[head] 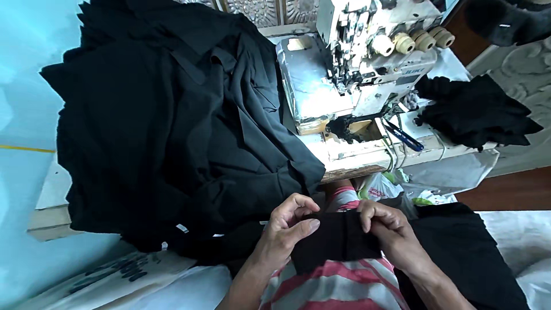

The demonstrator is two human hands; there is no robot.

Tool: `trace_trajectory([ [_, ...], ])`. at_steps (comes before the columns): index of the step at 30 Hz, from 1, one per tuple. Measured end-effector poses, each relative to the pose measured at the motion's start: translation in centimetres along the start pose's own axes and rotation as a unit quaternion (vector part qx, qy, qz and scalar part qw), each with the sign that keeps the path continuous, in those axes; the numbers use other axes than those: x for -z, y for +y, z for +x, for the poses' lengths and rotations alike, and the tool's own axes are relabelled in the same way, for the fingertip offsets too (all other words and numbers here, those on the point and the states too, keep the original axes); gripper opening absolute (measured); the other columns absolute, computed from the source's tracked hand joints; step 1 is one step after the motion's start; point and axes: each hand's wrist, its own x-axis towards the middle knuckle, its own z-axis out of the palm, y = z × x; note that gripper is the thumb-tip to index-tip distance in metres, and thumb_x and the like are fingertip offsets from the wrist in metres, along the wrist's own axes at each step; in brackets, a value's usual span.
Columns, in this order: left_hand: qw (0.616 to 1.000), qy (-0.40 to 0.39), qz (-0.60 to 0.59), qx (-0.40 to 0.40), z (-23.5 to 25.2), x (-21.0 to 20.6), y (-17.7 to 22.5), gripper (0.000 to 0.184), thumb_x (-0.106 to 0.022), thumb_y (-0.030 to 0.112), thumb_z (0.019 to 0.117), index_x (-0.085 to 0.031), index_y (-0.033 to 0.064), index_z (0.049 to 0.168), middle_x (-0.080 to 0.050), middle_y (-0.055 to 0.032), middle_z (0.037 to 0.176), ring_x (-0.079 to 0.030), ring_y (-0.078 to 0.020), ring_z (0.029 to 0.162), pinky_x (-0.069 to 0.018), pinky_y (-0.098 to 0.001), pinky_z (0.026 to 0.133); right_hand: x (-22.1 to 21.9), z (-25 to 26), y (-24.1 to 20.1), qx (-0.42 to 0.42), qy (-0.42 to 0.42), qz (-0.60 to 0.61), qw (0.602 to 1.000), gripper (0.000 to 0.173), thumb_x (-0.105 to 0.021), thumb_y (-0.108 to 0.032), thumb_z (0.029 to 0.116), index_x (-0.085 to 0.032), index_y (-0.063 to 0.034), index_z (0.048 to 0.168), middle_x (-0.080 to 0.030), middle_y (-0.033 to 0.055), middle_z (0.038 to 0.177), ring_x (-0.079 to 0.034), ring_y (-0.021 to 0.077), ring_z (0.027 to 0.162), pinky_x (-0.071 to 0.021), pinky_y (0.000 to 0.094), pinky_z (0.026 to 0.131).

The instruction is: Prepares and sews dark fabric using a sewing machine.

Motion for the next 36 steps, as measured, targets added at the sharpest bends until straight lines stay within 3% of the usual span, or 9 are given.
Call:
trace_trajectory([
  [2, 1.000, 0.000, 0.009, 0.019, 0.1, 0.0, 0.6, 0.010, -0.066, 0.011, 0.0939, -0.070, 0.0163, 0.102, -0.069, 0.0133, 0.090, -0.064, 0.0048, 0.081, -0.0537, -0.0139, 0.073, -0.3, -0.2, -0.5, 0.058, 0.009, -0.207, 0.976, 0.014, -0.050, -0.008, 0.0934, -0.063, -0.0086, 0.087, -0.058, 0.0015, 0.088, -0.056, 0.0021, 0.090, -0.0444, 0.0126, 0.082],
  [4, 0.999, -0.031, 0.041, 0.011, 0.3, 0.5, 0.9, 0.005, -0.067, 0.016, 0.0947, -0.072, 0.0160, 0.097, -0.069, 0.0140, 0.090, -0.063, 0.0061, 0.084, -0.0521, -0.0124, 0.074, -0.6, -0.4, -0.2, 0.138, 0.002, -0.411, 0.901, 0.020, -0.057, -0.029, 0.0904, -0.066, -0.0133, 0.098, -0.067, 0.0101, 0.101, -0.061, 0.0192, 0.092, -0.0486, 0.0265, 0.079],
  [7, 0.985, -0.076, 0.151, -0.031, 0.5, 1.2, 1.2, 0.014, -0.068, 0.023, 0.0944, -0.070, 0.0097, 0.091, -0.067, 0.0106, 0.090, -0.062, 0.0069, 0.088, -0.0514, -0.0119, 0.078, -0.8, -0.7, 1.2, 0.219, -0.006, -0.529, 0.820, 0.030, -0.059, -0.042, 0.0930, -0.061, -0.0153, 0.108, -0.068, 0.0111, 0.110, -0.060, 0.0267, 0.086, -0.0475, 0.0345, 0.075],
  [9, 0.960, -0.095, 0.252, -0.073, 0.5, 1.2, 1.4, 0.030, -0.070, 0.032, 0.0946, -0.067, 0.0031, 0.088, -0.064, 0.0026, 0.086, -0.059, 0.0050, 0.087, -0.0483, -0.0108, 0.077, -0.8, -0.8, 2.0, 0.224, -0.003, -0.499, 0.837, 0.018, -0.056, -0.032, 0.0966, -0.060, -0.0168, 0.106, -0.066, 0.0090, 0.106, -0.058, 0.0251, 0.087, -0.0462, 0.0325, 0.078],
  [11, 0.919, -0.108, 0.358, -0.122, 0.3, 1.1, 1.8, 0.043, -0.072, 0.042, 0.0931, -0.063, 0.0002, 0.086, -0.060, -0.0058, 0.081, -0.056, -0.0033, 0.083, -0.0442, -0.0137, 0.073, -0.8, -0.8, 2.1, 0.178, 0.002, -0.383, 0.906, 0.015, -0.057, -0.028, 0.0948, -0.066, -0.0174, 0.099, -0.065, 0.0076, 0.102, -0.057, 0.0201, 0.095, -0.0437, 0.0265, 0.086],
  [13, 0.865, -0.102, 0.466, -0.157, -0.1, 0.8, 2.1, 0.052, -0.071, 0.054, 0.0883, -0.060, 0.0030, 0.084, -0.056, -0.0077, 0.078, -0.053, -0.0096, 0.072, -0.0415, -0.0180, 0.061, -0.7, -0.6, 1.7, 0.113, -0.003, -0.243, 0.963, 0.027, -0.058, -0.036, 0.1024, -0.071, -0.0137, 0.095, -0.064, 0.0046, 0.101, -0.055, 0.0096, 0.104, -0.0405, 0.0185, 0.094],
  [16, 0.803, -0.077, 0.560, -0.187, -0.4, 0.2, 2.2, 0.053, -0.071, 0.058, 0.0836, -0.058, 0.0066, 0.079, -0.056, -0.0080, 0.078, -0.052, -0.0117, 0.060, -0.0373, -0.0214, 0.046, -0.8, -0.4, 1.6, 0.067, 0.004, -0.138, 0.988, 0.038, -0.052, -0.041, 0.1054, -0.075, -0.0111, 0.097, -0.067, 0.0009, 0.103, -0.055, 0.0020, 0.106, -0.0407, 0.0168, 0.094],
  [23, 0.891, -0.028, 0.409, -0.195, 0.1, 0.8, 2.4, 0.030, -0.061, 0.023, 0.1021, -0.067, -0.0006, 0.085, -0.066, -0.0087, 0.095, -0.061, 0.0009, 0.089, -0.0482, -0.0082, 0.080, -1.9, -0.1, 1.6, 0.056, 0.081, -0.017, 0.995, 0.020, -0.063, -0.026, 0.1005, -0.078, -0.0124, 0.100, -0.074, -0.0060, 0.112, -0.062, -0.0008, 0.110, -0.0479, 0.0173, 0.097],
  [36, 0.908, 0.060, 0.371, -0.186, -0.6, 0.9, 2.1, 0.016, -0.072, 0.015, 0.0927, -0.062, 0.0044, 0.087, -0.069, -0.0010, 0.087, -0.066, 0.0034, 0.089, -0.0526, -0.0098, 0.081, -4.1, 0.7, 2.3, 0.110, 0.160, 0.000, 0.981, 0.007, -0.075, -0.009, 0.0906, -0.068, -0.0105, 0.093, -0.074, -0.0046, 0.096, -0.067, -0.0022, 0.096, -0.0547, 0.0128, 0.084],
])
